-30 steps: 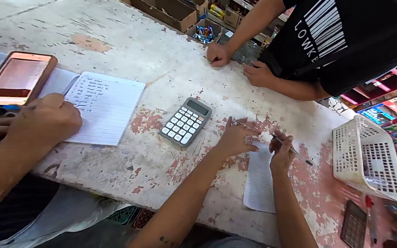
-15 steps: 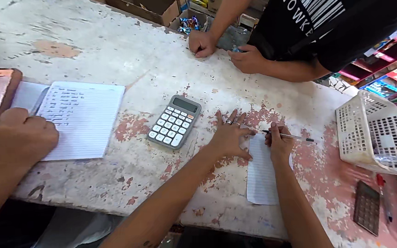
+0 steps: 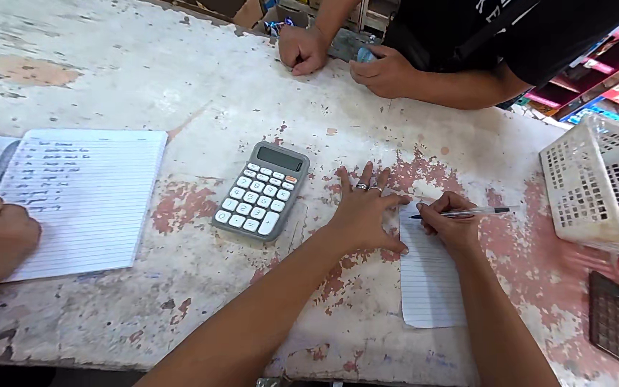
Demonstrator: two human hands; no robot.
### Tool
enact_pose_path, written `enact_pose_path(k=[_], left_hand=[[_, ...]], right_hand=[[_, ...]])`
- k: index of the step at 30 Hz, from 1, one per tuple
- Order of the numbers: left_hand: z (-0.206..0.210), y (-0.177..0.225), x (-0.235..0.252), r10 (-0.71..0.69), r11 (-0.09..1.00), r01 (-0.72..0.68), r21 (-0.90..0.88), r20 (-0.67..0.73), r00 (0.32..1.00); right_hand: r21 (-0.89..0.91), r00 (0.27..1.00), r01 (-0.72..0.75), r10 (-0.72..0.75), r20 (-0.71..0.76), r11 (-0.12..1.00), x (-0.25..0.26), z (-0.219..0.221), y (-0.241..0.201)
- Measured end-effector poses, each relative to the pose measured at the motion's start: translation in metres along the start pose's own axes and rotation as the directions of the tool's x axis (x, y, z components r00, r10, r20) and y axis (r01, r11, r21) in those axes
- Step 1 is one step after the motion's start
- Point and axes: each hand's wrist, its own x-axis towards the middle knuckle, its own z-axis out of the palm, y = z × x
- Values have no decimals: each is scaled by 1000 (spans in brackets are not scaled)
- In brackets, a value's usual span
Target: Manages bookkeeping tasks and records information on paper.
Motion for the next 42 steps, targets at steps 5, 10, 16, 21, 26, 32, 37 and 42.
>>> enact_pose_path(k=[5,10,16,21,26,32,37,42], left_hand=[[-3,7,-1,-36,999,36,20,34,999],[-6,10,-1,-62,998,60,32,75,995],[-6,10,-1,-64,998,64,13,69,996],[-6,11,0,-78,997,77,19,69,995],[-2,9,-1,-62,998,62,6,21,998],[-2,10,0,-72,997,71,18,36,997],[-1,10,-1,-78,997,77,26,33,996],[-1,9,-1,-66,998,65,24,25,997]], right_hand=[[-10,999,51,-51,2,999,-1,4,0],[-137,985,170,-174,-19,976,-1,9,8],[-160,980,194,-197,2,968,-1,10,8],[-175,975,221,-224,0,960,-1,13,9],[-207,964,263,-264,25,942,-1,13,11],[-189,965,262,-263,23,946,-1,12,11],[-214,968,248,-250,16,945,-1,11,15],[-196,969,247,-247,28,949,-1,11,13]])
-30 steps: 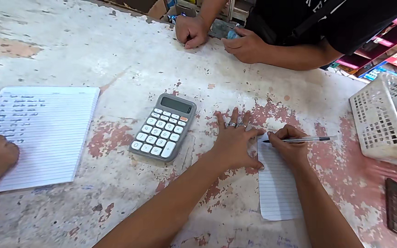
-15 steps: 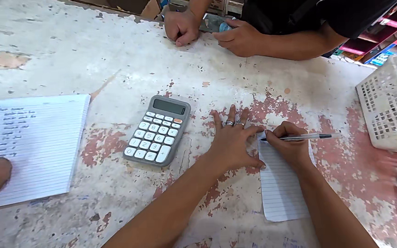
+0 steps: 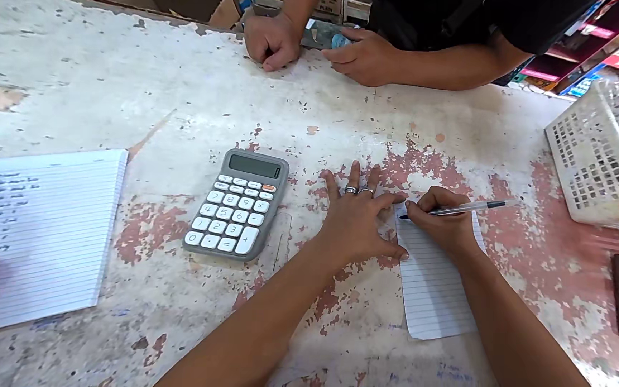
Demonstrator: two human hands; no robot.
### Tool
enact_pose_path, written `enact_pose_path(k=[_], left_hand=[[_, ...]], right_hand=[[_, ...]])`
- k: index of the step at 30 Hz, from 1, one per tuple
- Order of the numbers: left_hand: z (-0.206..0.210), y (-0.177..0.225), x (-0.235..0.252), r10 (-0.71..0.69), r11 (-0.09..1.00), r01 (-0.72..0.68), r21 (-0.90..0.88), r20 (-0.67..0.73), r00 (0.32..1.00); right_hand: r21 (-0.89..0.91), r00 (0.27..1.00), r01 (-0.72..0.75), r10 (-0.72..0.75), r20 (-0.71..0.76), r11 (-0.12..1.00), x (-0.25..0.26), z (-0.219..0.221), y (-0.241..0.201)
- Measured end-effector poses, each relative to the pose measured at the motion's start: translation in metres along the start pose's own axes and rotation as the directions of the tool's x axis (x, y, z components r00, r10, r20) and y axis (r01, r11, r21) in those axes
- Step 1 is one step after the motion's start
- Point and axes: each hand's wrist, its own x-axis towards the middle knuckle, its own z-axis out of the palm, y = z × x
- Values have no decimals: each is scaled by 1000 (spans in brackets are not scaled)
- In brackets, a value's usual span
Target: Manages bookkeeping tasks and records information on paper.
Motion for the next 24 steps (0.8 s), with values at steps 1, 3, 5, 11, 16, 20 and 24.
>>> enact_pose_path(k=[1,3,5,11,16,20,24], left_hand=[[0,0,0,0,1000,0,2,1,1000],[-1,1,0,-10,1000,9,8,13,1000],[-1,1,0,-13,1000,13,8,7,1000],[1,0,0,-9,1000,9,11,-4,1000],[4,-2,0,21,1000,-21,0,-41,999],[4,-2,0,20,1000,-20,4,-44,999],[4,-2,0,13,1000,-13,6,-38,999]], right_hand=[[10,1000,-17,17,-4,1000,0,0,-2],[21,999,-32,32,-33,999,1,-1,-2],[13,998,-27,27,-56,1000,0,-1,-1],[-20,999,-18,17,-48,1000,1,-1,-1],[-37,1000,2,-2,-22,999,0,-1,-1],[-50,1000,1,-2,-26,999,1,-1,0],[-57,999,12,-14,-45,998,2,0,0]])
